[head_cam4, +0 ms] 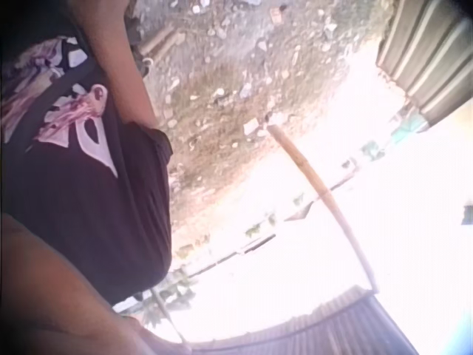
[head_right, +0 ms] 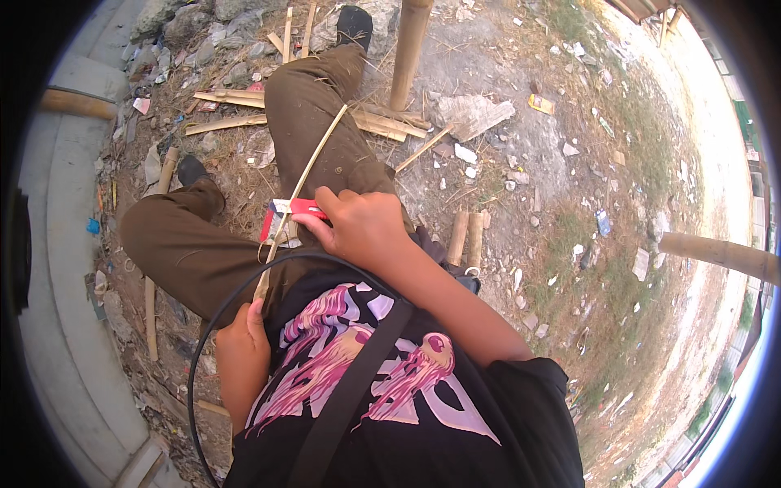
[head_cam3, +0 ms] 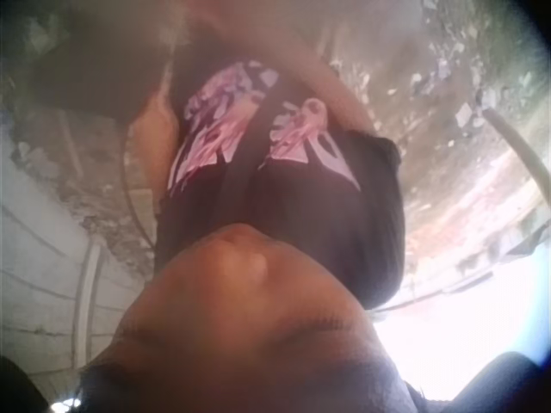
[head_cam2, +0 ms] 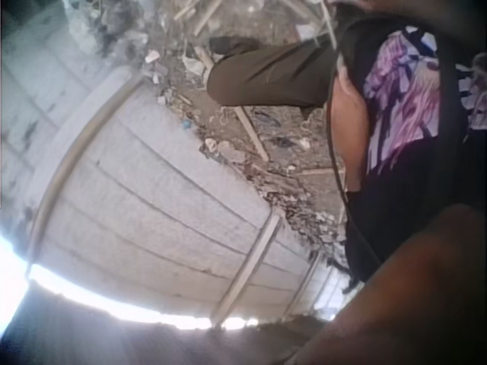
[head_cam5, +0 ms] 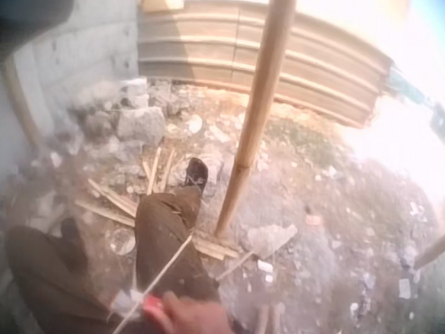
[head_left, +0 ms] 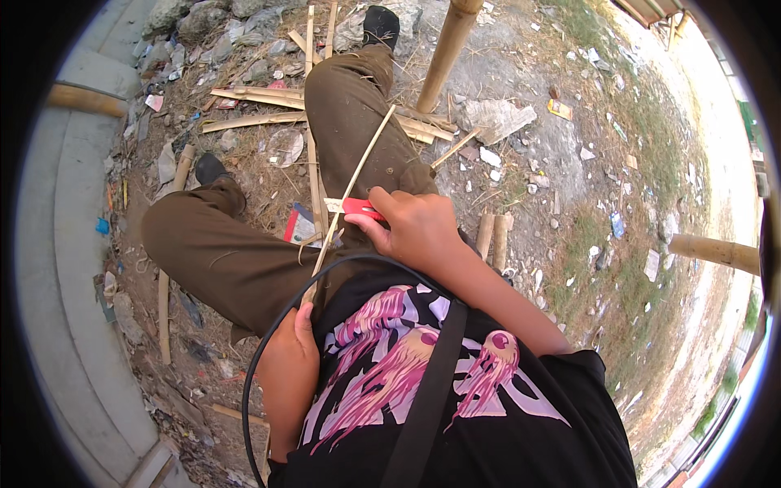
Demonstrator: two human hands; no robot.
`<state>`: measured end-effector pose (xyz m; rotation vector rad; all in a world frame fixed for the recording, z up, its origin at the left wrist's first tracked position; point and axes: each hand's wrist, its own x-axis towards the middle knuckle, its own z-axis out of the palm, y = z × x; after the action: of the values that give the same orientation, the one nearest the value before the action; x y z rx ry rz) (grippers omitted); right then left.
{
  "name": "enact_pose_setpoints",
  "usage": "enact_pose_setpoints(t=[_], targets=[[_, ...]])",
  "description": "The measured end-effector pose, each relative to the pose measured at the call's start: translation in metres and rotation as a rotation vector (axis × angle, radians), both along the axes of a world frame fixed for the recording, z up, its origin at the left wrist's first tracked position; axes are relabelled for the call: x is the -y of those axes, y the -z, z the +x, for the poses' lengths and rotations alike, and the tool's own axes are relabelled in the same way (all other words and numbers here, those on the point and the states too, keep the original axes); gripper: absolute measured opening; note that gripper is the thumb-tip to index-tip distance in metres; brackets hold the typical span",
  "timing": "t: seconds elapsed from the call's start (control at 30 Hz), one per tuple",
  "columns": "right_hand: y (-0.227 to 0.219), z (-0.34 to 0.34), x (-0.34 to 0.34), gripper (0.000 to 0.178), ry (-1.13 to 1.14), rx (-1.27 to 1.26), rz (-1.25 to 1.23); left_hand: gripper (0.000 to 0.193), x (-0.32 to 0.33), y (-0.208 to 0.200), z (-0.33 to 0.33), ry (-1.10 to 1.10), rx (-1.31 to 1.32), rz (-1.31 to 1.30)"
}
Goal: The person sits on the ground and uses a red utility knife to shave thin strips from a piece of wood held against their leg. They repeatedly scrape the blade along the wood to create shavings, which fall to the ground.
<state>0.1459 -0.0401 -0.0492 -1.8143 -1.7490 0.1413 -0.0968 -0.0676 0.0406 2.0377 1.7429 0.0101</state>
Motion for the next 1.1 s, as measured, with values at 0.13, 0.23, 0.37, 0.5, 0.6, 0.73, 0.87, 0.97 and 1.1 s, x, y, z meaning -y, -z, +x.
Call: enact_pose_setpoints(t=[0.13, 0.23, 0.37, 0.5, 0.6, 0.73, 0.87, 0.97, 1.1], targets=[[-0.010, 0.015, -0.004, 0.039, -0.025, -0.042, -0.082, 0.046, -0.004, 0.004, 0.016, -0.023, 0.062, 0.012], [-0.018, 0.032, -0.007, 0.040, -0.046, -0.150, -0.208, 0.045, -0.011, 0.004, 0.028, -0.051, 0.103, -0.043], [-0.024, 0.057, -0.016, 0.037, -0.135, -0.424, -0.389, 0.043, -0.023, 0.012, 0.039, 0.058, 0.067, 0.031], [-0.015, 0.073, -0.034, 0.033, 0.007, -0.509, -0.487, 0.039, -0.036, 0.024, 0.053, 0.145, 0.070, 0.130], [-0.017, 0.063, -0.050, 0.027, 0.251, -0.335, -0.514, 0.038, -0.042, 0.029, 0.064, 0.179, 0.030, 0.189], [0.011, 0.041, -0.065, 0.024, 0.383, -0.283, -0.387, 0.037, -0.043, 0.032, 0.067, 0.177, -0.066, 0.229], [0.022, 0.027, -0.064, 0.024, 0.434, -0.309, -0.317, 0.037, -0.028, 0.024, 0.060, 0.160, -0.068, 0.196], [0.069, 0.061, -0.080, 0.025, 0.636, -0.565, -0.450, 0.038, -0.017, 0.013, 0.042, 0.187, -0.158, 0.063], [0.050, 0.041, -0.069, 0.032, 0.617, -0.463, -0.293, 0.041, -0.002, 0.018, 0.005, 0.115, 0.031, 0.094]])
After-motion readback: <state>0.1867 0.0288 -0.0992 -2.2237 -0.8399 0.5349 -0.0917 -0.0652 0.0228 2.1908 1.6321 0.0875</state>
